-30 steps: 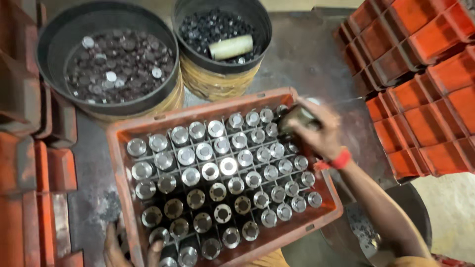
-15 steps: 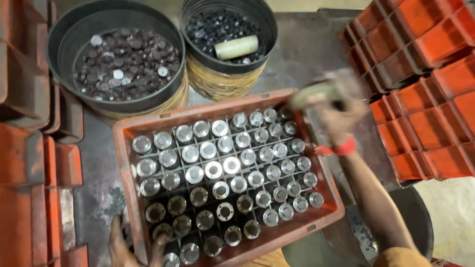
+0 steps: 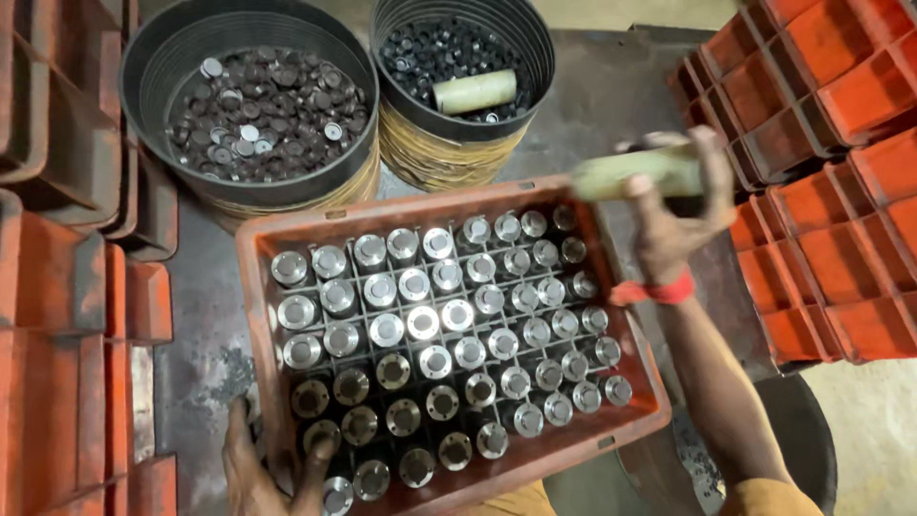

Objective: The person picks small dark cap-like components from a bin and inserts them one at a time into the cavities of a grid tray holding machined metal cups, then uses a white cylindrical roller to press the caps down into the parts. They reposition the tray and continue filling cavities across the tray.

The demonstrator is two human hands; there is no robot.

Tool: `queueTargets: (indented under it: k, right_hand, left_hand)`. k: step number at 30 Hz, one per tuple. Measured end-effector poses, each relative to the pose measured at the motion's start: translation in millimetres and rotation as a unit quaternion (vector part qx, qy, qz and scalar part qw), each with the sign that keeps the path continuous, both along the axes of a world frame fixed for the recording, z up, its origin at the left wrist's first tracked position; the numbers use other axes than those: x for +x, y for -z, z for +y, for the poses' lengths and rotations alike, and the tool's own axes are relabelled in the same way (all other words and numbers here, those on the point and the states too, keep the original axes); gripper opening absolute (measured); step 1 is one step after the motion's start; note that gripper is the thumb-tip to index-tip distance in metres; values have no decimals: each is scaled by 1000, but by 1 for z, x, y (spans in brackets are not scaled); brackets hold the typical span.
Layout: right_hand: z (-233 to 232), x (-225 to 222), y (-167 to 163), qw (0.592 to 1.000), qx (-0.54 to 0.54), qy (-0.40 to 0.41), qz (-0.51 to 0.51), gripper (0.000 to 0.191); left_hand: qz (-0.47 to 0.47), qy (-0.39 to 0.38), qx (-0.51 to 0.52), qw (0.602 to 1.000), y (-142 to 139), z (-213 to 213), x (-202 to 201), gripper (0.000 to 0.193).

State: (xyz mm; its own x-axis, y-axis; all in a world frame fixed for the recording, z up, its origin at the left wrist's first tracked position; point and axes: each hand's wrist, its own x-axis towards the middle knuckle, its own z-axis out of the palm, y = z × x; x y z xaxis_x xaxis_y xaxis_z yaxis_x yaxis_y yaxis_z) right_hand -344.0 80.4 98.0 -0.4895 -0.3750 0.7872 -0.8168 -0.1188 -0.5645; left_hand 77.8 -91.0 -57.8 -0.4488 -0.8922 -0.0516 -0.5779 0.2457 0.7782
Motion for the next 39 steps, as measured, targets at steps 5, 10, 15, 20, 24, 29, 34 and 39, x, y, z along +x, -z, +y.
queueTargets:
  k: [5, 10, 15, 20, 24, 29, 34, 39]
  right_hand:
    - [-18, 10, -8, 984, 108, -88, 109, 43]
    - [-31, 20, 0, 994, 76, -65, 51, 48]
    - [-31, 24, 9, 993, 111, -51, 0, 46]
    - [-26, 25, 10, 943, 267, 11, 200, 53]
    - [-25, 29, 1, 997, 55, -53, 2, 44]
    - [-6, 55, 2, 966, 224, -48, 118, 43]
    - [15, 35, 6, 999, 39, -11, 17, 36]
    - [18, 22, 13, 986, 162, 32, 35, 42]
  left_hand:
    - [54, 5, 1, 999, -6, 1, -4, 110]
    - [17, 16, 48, 999, -13, -3, -1, 113]
    - [77, 5, 77, 994, -21, -2, -5, 111]
    - [63, 10, 35, 997, -33, 2, -6, 109]
    - [61, 31, 36, 997, -39, 1, -6, 109]
    - [79, 20, -11, 997, -38, 3, -6, 105]
    - [69, 11, 22, 997, -36, 5, -6, 106]
    - [82, 24, 37, 996, -38, 2, -10, 109]
